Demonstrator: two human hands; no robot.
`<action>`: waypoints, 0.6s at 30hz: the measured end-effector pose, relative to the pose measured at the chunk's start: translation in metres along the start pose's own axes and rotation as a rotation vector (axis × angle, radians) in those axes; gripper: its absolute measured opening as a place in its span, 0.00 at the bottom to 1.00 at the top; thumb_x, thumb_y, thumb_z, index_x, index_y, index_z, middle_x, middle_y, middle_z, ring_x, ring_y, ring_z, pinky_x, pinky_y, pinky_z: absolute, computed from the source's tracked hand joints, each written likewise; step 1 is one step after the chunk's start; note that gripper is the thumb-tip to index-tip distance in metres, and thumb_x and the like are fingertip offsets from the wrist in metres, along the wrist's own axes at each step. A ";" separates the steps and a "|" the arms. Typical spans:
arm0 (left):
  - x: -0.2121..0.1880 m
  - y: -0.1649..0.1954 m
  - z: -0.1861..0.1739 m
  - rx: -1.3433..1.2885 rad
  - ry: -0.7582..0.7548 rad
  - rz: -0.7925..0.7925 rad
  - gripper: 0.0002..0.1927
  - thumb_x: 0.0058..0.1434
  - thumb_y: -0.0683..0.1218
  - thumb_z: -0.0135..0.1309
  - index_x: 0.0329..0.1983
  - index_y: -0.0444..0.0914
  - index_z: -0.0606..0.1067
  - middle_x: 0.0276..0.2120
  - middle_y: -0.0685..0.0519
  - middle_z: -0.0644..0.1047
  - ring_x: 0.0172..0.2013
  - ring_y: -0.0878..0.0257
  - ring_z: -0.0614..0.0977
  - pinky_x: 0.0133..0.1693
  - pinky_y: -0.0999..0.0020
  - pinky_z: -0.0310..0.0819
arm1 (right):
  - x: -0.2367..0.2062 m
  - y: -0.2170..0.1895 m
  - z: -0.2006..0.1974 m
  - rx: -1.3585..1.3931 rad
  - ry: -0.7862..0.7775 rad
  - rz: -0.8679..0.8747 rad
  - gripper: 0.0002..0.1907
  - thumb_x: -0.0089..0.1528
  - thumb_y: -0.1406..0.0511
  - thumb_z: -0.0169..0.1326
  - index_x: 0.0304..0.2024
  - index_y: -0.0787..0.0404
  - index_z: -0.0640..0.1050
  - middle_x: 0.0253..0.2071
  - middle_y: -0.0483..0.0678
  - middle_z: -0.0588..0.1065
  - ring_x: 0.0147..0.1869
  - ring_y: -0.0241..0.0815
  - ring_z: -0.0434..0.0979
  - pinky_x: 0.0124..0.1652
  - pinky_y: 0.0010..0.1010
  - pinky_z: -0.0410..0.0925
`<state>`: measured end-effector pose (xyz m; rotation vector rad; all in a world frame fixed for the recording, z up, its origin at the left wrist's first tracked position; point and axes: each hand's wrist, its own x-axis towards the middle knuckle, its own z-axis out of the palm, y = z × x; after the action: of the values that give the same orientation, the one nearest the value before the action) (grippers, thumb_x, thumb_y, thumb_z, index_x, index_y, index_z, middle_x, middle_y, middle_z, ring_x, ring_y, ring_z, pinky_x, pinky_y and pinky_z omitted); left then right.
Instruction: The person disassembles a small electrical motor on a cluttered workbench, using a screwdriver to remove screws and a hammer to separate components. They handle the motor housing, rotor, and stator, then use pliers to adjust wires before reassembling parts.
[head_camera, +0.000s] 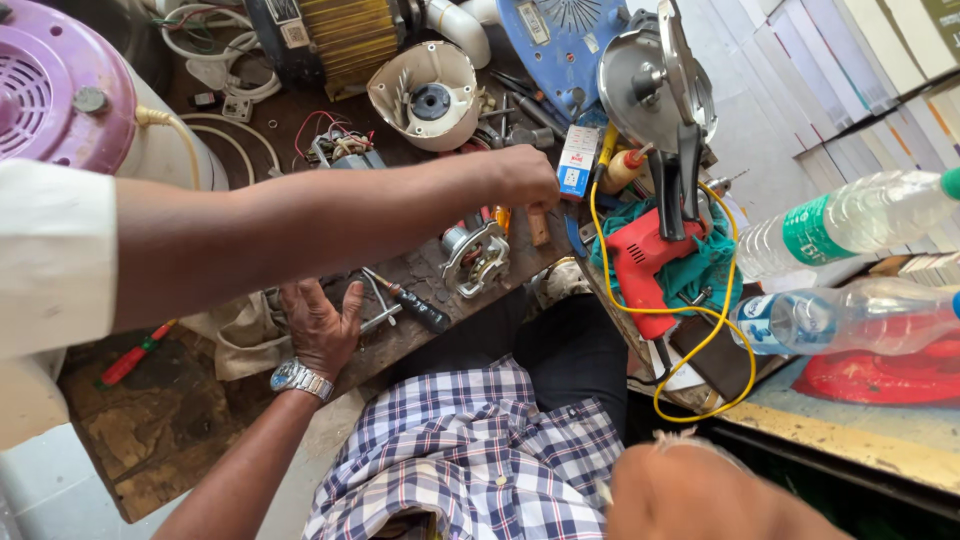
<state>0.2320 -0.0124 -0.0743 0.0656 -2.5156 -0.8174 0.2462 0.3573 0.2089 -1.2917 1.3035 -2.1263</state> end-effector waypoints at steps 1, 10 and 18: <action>0.008 0.014 -0.013 0.026 0.001 0.002 0.37 0.67 0.51 0.59 0.72 0.34 0.56 0.65 0.32 0.65 0.66 0.37 0.65 0.67 0.43 0.56 | 0.004 -0.009 -0.004 -0.023 0.034 0.001 0.16 0.60 0.65 0.63 0.51 0.63 0.82 0.24 0.51 0.74 0.24 0.35 0.69 0.24 0.26 0.62; 0.211 0.185 0.101 0.029 -1.140 1.211 0.07 0.61 0.47 0.54 0.33 0.49 0.83 0.38 0.58 0.81 0.41 0.58 0.83 0.39 0.58 0.75 | 0.011 -0.018 -0.040 -0.452 0.599 0.114 0.18 0.60 0.64 0.63 0.53 0.62 0.80 0.24 0.48 0.73 0.25 0.32 0.67 0.25 0.25 0.62; 0.207 0.171 0.127 -0.028 -0.954 1.202 0.06 0.59 0.45 0.56 0.36 0.45 0.82 0.31 0.53 0.82 0.33 0.55 0.83 0.32 0.57 0.76 | 0.003 0.106 -0.050 -0.748 0.707 0.844 0.21 0.62 0.62 0.60 0.57 0.61 0.76 0.28 0.45 0.78 0.31 0.31 0.74 0.32 0.25 0.68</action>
<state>0.0081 0.1571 0.0243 -2.0104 -2.5406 -0.3397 0.1860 0.3260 0.1132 0.0291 2.4942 -1.5011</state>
